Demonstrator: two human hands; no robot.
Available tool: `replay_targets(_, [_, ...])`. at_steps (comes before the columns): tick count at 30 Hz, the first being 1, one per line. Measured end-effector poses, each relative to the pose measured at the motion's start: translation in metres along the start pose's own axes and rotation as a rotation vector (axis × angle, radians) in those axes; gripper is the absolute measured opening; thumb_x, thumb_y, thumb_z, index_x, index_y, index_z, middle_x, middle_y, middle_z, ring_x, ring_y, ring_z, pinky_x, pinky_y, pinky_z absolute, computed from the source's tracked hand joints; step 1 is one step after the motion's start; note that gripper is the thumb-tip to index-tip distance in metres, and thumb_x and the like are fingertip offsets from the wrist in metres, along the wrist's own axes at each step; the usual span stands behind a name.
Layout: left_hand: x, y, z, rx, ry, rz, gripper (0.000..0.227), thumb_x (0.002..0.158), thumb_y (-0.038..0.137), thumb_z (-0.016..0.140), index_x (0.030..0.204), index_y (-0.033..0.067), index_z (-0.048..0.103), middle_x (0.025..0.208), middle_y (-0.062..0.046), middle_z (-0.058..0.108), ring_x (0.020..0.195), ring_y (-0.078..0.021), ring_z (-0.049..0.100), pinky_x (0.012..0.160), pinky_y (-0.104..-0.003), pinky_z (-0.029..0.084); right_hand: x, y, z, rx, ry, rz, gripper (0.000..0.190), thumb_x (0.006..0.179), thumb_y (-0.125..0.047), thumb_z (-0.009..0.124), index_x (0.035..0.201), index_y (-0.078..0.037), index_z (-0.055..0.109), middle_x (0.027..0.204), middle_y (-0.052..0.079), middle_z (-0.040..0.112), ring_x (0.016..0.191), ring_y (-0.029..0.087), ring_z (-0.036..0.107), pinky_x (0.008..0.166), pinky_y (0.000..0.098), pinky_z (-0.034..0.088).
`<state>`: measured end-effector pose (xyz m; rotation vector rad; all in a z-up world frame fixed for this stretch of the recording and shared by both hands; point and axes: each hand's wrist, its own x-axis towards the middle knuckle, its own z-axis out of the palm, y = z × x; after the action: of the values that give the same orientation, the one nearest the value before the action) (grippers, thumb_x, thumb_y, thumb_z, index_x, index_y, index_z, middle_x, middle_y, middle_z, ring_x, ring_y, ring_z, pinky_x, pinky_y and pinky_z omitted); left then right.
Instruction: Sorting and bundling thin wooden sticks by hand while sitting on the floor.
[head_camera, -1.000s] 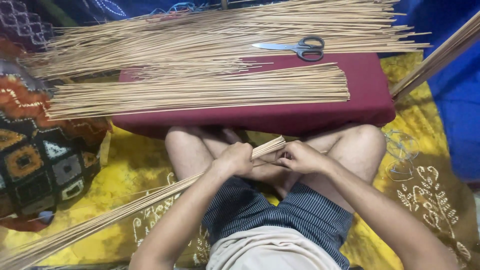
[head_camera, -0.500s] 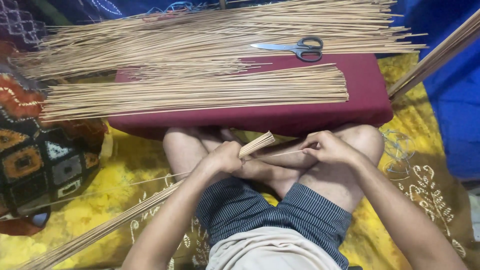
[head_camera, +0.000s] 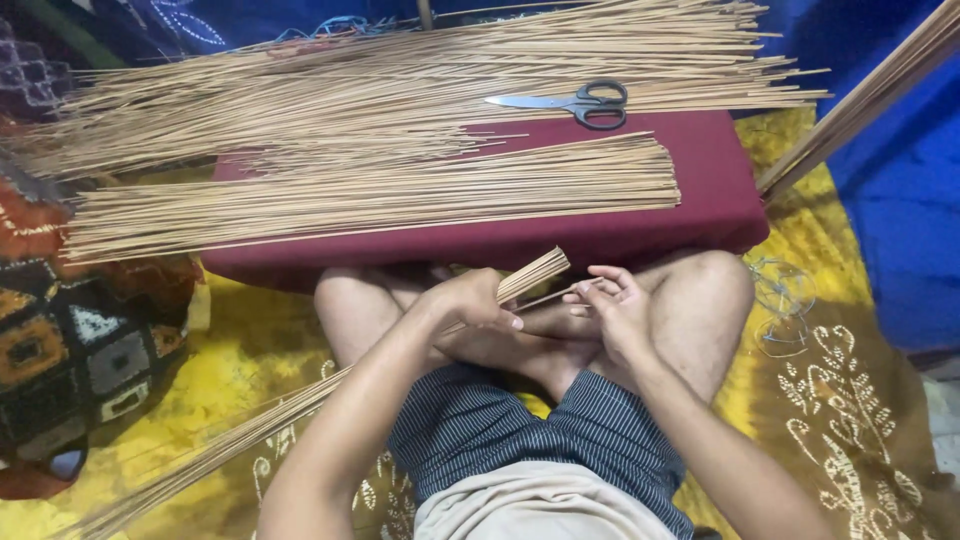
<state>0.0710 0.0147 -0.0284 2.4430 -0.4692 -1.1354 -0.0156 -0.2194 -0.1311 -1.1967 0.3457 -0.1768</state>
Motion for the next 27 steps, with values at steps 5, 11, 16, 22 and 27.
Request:
replay_targets(5, [0.002,0.017,-0.003,0.038,0.011,0.008,0.056,0.07,0.048,0.089,0.105,0.0059,0.077,0.099,-0.018,0.077,0.104,-0.0323,0.076,0.082,-0.043,0.06,-0.016,-0.006,0.029,0.017,0.086,-0.081,0.035,0.096,0.005,0.066,0.131,0.003,0.058,0.094,0.02,0.072,0.08,0.03,0.078,0.069,0.0356,0.069])
replay_targets(11, [0.016,0.007,0.002,0.073,0.082,0.011,0.055,0.063,0.047,0.093,0.096,0.0066,0.077,0.092,-0.016,0.078,0.097,-0.03,0.077,0.082,-0.041,0.061,-0.013,0.012,0.032,0.042,0.09,-0.146,0.044,0.097,0.004,0.066,0.14,0.003,0.056,0.097,0.023,0.074,0.081,0.031,0.078,0.073,0.0354,0.07])
replay_targets(16, [0.016,0.012,0.002,0.098,0.144,0.037,0.066,0.056,0.047,0.097,0.101,0.0031,0.077,0.098,-0.021,0.077,0.106,-0.0364,0.075,0.085,-0.046,0.061,-0.01,0.017,0.036,0.037,0.081,-0.162,0.047,0.098,0.005,0.064,0.144,0.002,0.054,0.097,0.024,0.073,0.083,0.032,0.078,0.074,0.0355,0.07])
replay_targets(22, [0.023,0.009,0.008,0.104,0.142,0.051,0.062,0.061,0.043,0.095,0.104,0.0016,0.077,0.102,-0.022,0.076,0.111,-0.038,0.073,0.088,-0.046,0.06,-0.006,0.03,0.038,0.084,0.115,-0.195,0.05,0.097,0.007,0.064,0.146,-0.001,0.054,0.094,0.025,0.072,0.081,0.034,0.078,0.072,0.0382,0.071])
replay_targets(27, [0.032,0.002,0.015,0.074,0.153,0.036,0.06,0.061,0.045,0.094,0.103,0.0054,0.079,0.103,-0.02,0.077,0.111,-0.0364,0.073,0.088,-0.046,0.06,-0.008,0.029,0.041,0.07,0.13,-0.212,0.052,0.098,0.008,0.064,0.147,-0.003,0.053,0.094,0.024,0.071,0.081,0.034,0.078,0.073,0.0383,0.071])
